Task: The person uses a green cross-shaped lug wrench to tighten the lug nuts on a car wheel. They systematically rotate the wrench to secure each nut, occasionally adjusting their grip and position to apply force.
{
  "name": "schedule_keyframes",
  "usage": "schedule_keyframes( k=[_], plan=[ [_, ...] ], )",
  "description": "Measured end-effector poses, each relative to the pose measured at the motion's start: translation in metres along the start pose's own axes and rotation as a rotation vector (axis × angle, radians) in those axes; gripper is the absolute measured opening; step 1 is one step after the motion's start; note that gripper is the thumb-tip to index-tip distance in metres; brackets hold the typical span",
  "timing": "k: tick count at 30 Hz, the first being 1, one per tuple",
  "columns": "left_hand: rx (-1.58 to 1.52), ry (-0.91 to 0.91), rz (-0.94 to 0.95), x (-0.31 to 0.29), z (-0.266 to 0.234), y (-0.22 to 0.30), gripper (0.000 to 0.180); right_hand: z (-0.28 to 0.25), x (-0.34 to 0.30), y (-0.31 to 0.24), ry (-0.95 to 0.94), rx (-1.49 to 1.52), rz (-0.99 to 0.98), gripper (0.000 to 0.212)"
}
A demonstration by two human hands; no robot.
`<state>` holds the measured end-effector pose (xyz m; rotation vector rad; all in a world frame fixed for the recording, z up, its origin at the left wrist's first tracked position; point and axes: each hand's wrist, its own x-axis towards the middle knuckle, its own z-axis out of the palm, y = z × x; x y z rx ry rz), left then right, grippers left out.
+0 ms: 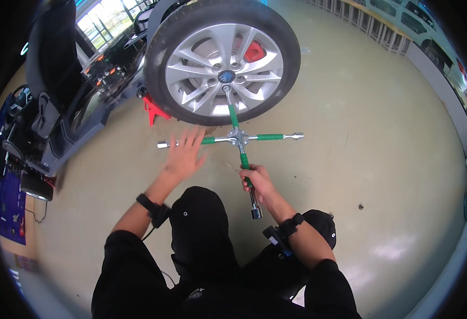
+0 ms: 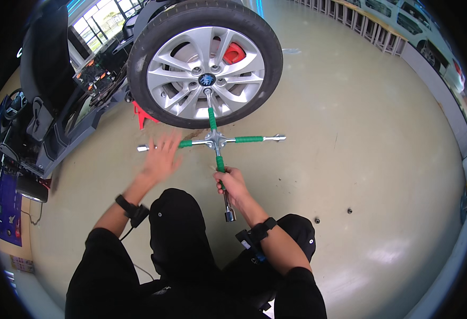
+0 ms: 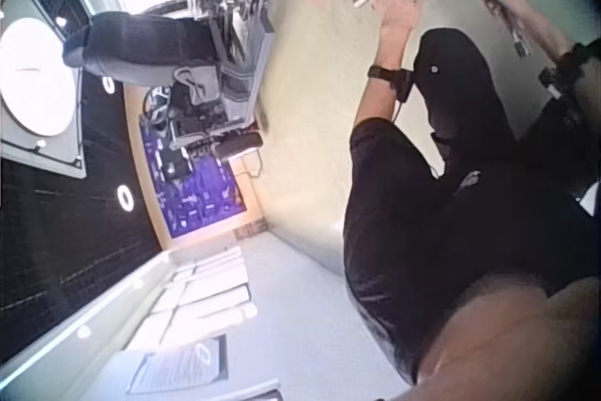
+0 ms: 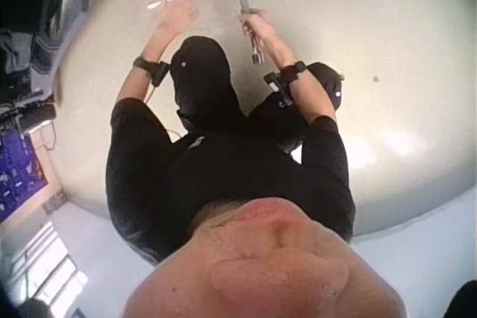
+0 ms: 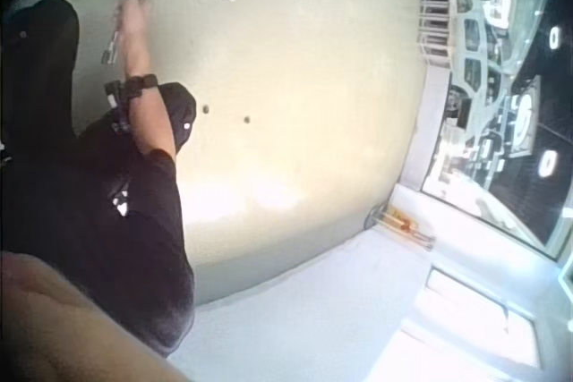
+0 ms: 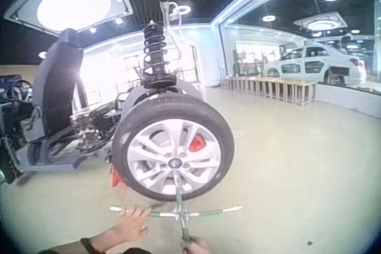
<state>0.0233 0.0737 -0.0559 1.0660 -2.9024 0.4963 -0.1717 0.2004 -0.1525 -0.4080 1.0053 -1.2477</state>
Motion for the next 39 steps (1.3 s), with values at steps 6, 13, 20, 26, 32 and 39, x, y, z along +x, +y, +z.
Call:
schedule_keyframes(
  k=[6,13,20,26,32,39],
  plan=[
    [-0.543,-0.7,-0.031,-0.026,0.107,-0.022,0.045,0.028,0.012,0.002,-0.057,-0.103,-0.016,0.029],
    [-0.611,-0.313,0.134,-0.006,-0.017,-0.003,0.03,0.015,0.016,-0.002,-0.052,-0.104,-0.048,0.038],
    [-0.282,0.056,0.391,0.012,-0.09,0.055,0.035,0.016,0.024,0.007,-0.035,-0.122,-0.072,0.04],
    [-0.263,0.123,0.385,0.013,-0.095,0.053,0.041,0.013,0.027,0.002,-0.007,-0.135,-0.069,0.041],
    [-0.226,0.165,0.389,0.021,-0.104,0.055,0.04,0.015,0.03,0.004,0.006,-0.158,-0.058,0.047],
    [-0.287,0.068,0.306,0.023,-0.096,0.043,0.048,0.012,0.03,0.003,0.019,-0.156,-0.066,0.049]
  ],
)
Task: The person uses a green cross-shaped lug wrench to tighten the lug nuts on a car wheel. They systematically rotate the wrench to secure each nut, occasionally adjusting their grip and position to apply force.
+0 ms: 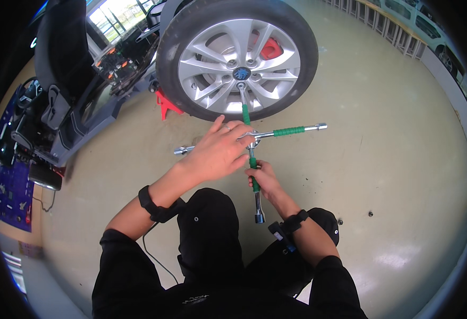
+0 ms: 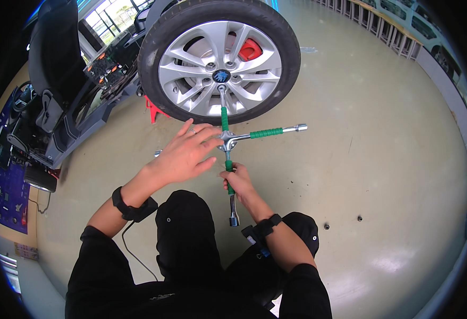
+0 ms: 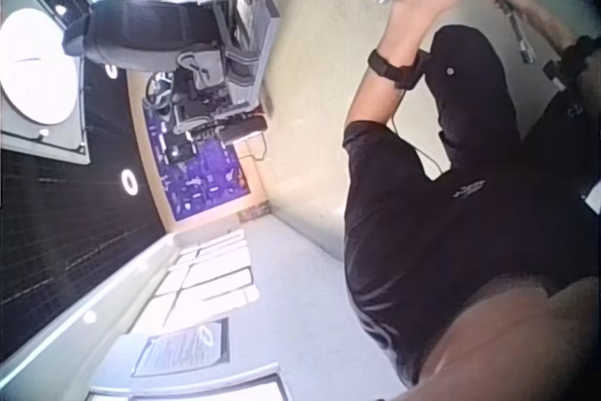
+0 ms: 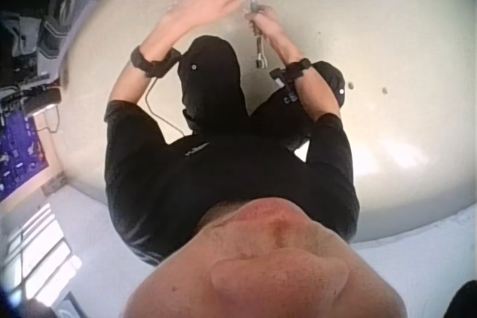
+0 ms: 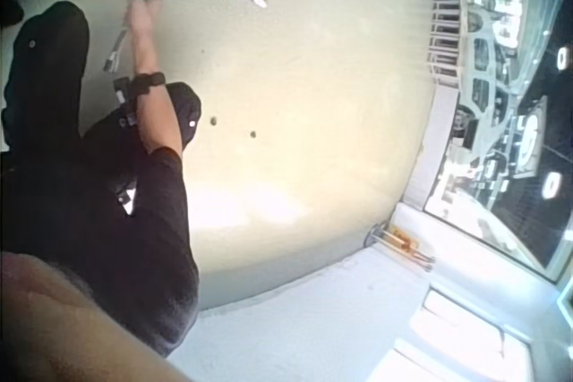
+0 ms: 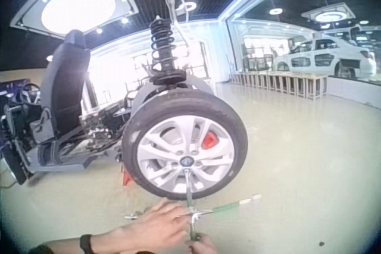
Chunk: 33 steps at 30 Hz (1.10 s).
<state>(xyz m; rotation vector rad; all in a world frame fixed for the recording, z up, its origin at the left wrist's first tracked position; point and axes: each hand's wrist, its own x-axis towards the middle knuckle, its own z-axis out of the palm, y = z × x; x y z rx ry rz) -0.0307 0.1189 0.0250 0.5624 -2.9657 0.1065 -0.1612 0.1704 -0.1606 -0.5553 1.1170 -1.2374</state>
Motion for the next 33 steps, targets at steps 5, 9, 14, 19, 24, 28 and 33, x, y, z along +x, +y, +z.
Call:
schedule_keyframes(
  k=[5,9,14,19,24,28,33],
  plan=[
    [-0.165,-0.006,-0.197,0.003,0.021,-0.017,0.061,-0.001,-0.004,-0.006,-0.005,-0.024,0.007,0.05],
    [-0.055,0.183,0.017,0.031,0.016,0.001,0.059,-0.001,-0.002,0.0,0.029,-0.035,-0.002,0.052],
    [0.275,0.346,0.02,0.062,-0.024,0.009,0.058,-0.011,-0.004,-0.004,0.067,-0.036,-0.017,0.053],
    [0.548,0.053,-0.357,-0.014,0.025,-0.047,0.06,-0.015,-0.011,-0.012,0.07,-0.004,-0.038,0.045],
    [-0.121,-1.338,-0.701,-0.169,0.137,-0.153,0.059,0.004,0.002,0.021,-0.071,0.048,0.052,0.027],
    [-0.235,-0.413,-0.556,-0.148,0.096,-0.068,0.041,-0.009,0.01,0.003,0.025,0.078,-0.026,0.014],
    [-0.348,-0.255,-0.463,-0.127,0.052,-0.041,0.03,0.001,0.016,0.007,0.078,-0.035,-0.067,0.009]
  ],
)
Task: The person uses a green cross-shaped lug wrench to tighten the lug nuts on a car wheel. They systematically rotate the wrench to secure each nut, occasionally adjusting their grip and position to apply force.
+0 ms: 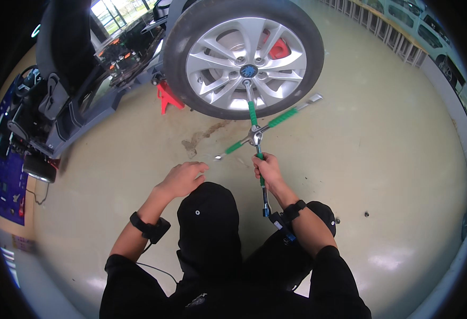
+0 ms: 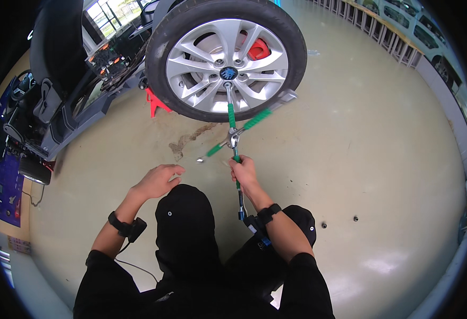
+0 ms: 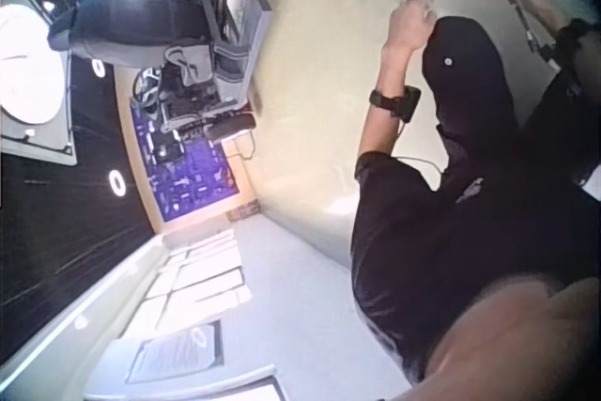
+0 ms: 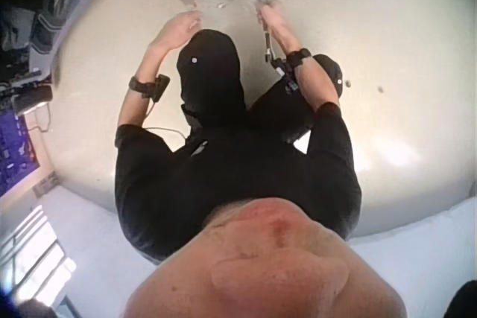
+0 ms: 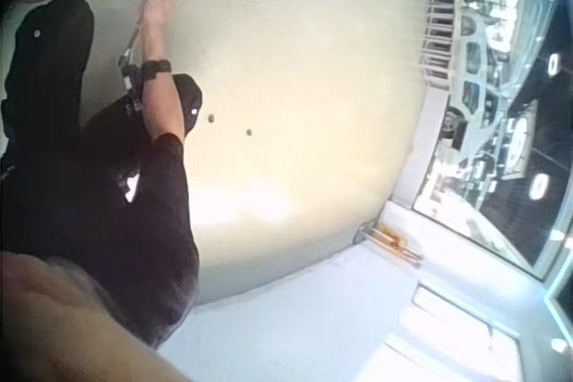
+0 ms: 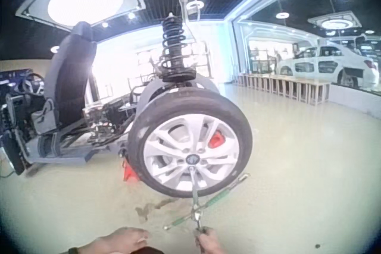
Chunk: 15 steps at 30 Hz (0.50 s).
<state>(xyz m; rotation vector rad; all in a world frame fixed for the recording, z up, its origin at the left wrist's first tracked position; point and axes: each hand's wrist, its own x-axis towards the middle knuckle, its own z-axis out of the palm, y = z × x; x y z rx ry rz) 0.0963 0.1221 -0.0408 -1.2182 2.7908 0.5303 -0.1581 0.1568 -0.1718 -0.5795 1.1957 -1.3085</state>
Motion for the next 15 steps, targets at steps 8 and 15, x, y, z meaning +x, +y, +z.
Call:
schedule_keyframes(
  k=[8,15],
  plan=[
    [-0.167,0.188,0.21,0.016,-0.03,0.044,0.026,0.005,0.015,0.016,0.059,-0.01,-0.043,0.013],
    [-0.538,-0.006,0.12,0.093,-0.005,0.032,0.035,0.003,0.016,0.016,0.12,-0.153,-0.088,0.013]
  ],
)
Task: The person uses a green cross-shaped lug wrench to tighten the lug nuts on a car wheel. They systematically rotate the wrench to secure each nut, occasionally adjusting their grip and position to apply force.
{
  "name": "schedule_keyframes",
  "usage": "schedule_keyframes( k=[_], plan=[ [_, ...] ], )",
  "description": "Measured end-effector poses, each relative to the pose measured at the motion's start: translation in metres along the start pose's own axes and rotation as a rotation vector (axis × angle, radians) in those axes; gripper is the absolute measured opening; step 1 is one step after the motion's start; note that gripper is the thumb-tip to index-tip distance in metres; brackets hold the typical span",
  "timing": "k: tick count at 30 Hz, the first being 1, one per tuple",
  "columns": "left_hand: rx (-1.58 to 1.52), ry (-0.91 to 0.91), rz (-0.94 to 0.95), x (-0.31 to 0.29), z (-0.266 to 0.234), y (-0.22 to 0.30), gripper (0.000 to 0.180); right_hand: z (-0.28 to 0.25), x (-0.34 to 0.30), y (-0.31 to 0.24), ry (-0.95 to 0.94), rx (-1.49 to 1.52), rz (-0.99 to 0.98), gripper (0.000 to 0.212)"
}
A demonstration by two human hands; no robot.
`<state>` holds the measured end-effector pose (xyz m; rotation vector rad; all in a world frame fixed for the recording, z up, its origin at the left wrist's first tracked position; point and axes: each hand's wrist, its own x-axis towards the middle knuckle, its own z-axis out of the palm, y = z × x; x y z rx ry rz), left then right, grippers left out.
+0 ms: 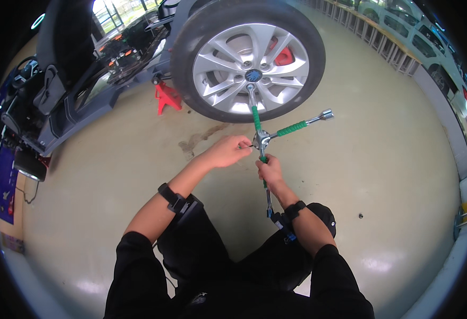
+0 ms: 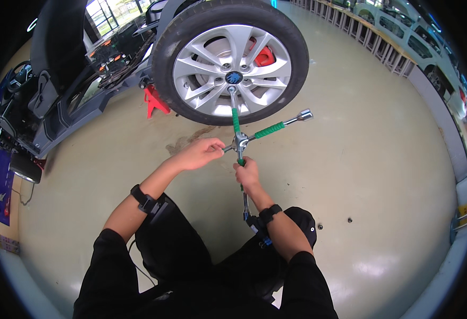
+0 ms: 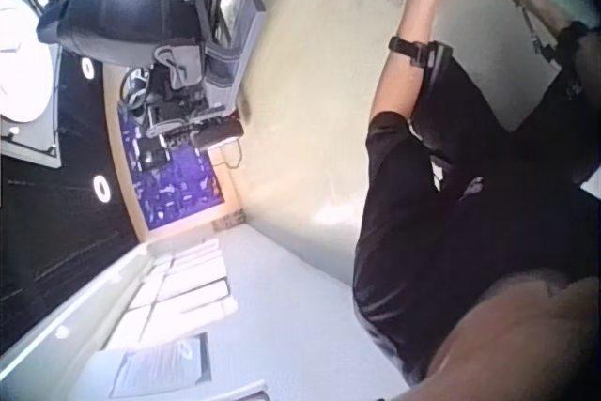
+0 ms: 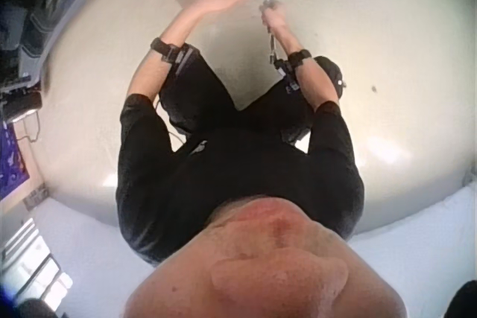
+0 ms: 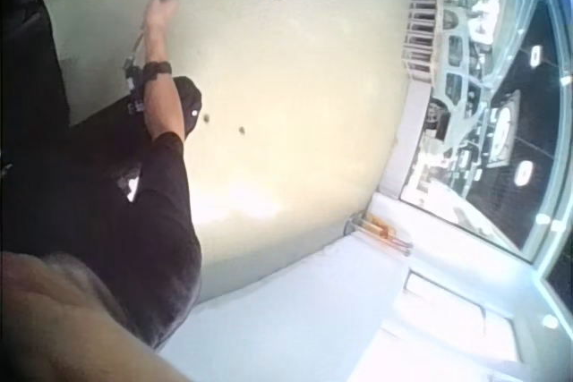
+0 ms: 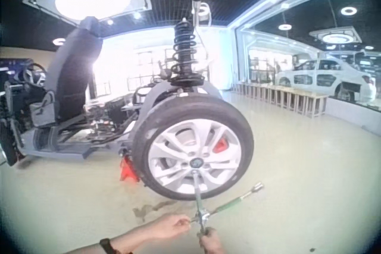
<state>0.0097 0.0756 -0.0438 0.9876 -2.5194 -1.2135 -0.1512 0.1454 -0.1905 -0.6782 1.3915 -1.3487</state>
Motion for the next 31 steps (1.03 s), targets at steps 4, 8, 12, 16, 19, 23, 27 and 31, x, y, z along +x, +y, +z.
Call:
schedule_keyframes(
  k=[4,8,12,16,19,23,27,31],
  plan=[
    [-0.153,-0.091,-0.167,0.024,0.009,-0.014,0.049,-0.007,-0.003,0.009,0.031,-0.105,-0.044,0.012],
    [-0.141,0.006,-0.072,0.031,0.03,-0.032,0.055,-0.015,-0.015,0.009,0.017,-0.055,-0.014,0.009],
    [-0.046,0.159,-0.008,0.027,0.049,-0.053,0.054,-0.012,-0.037,0.006,-0.009,0.004,0.02,0.007],
    [0.171,0.174,0.081,0.029,0.064,-0.051,0.049,-0.017,-0.074,0.02,-0.013,0.028,0.077,0.005],
    [0.415,0.015,0.075,0.016,0.063,-0.021,0.043,-0.023,-0.093,0.025,0.018,0.074,0.11,0.005],
    [0.667,-0.156,0.168,0.0,0.068,0.02,0.037,-0.027,-0.13,0.02,0.118,0.173,0.185,0.005],
    [0.655,-0.223,0.374,-0.004,0.099,0.017,0.031,-0.043,-0.174,0.014,0.264,0.158,0.242,0.006],
    [0.671,-0.343,0.5,-0.008,0.144,0.033,0.033,-0.069,-0.221,0.02,0.38,0.003,0.268,0.007]
  ],
)
